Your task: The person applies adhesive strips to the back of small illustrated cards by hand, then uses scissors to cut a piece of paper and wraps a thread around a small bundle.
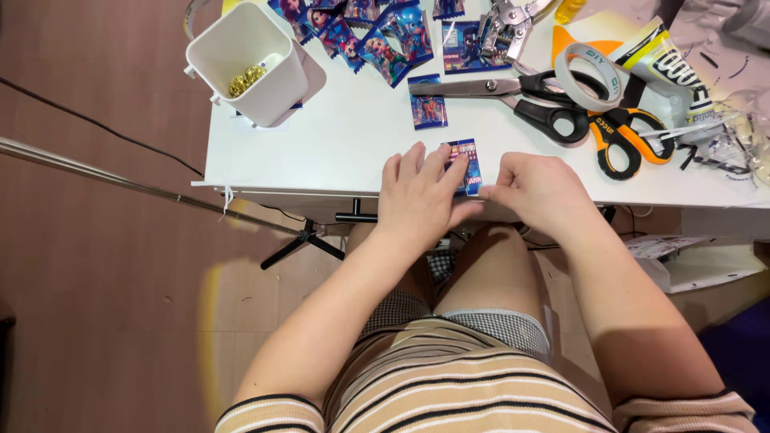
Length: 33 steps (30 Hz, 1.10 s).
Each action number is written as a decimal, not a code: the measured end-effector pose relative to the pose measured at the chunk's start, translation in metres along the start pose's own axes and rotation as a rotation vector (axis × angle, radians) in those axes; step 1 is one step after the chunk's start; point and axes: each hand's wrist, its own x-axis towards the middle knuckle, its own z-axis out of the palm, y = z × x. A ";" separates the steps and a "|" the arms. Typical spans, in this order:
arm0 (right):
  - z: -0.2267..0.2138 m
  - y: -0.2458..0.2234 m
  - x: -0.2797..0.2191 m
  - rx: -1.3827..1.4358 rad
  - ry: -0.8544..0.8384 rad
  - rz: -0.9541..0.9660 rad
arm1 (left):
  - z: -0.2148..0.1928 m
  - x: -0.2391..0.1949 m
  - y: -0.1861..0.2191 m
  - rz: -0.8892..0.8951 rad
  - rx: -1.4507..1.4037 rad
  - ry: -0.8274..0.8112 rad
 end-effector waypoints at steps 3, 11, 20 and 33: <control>-0.001 0.007 0.000 0.117 -0.045 -0.040 | -0.012 -0.002 -0.003 0.024 0.030 -0.084; 0.022 0.047 0.092 -0.206 0.735 -0.630 | -0.043 0.020 -0.038 -0.290 -0.457 -0.138; 0.045 0.040 0.136 -0.472 0.794 -0.605 | -0.044 0.067 -0.071 -0.808 -0.671 -0.199; 0.053 0.047 0.139 -0.373 0.871 -0.641 | -0.062 0.092 -0.062 -0.794 -0.555 -0.232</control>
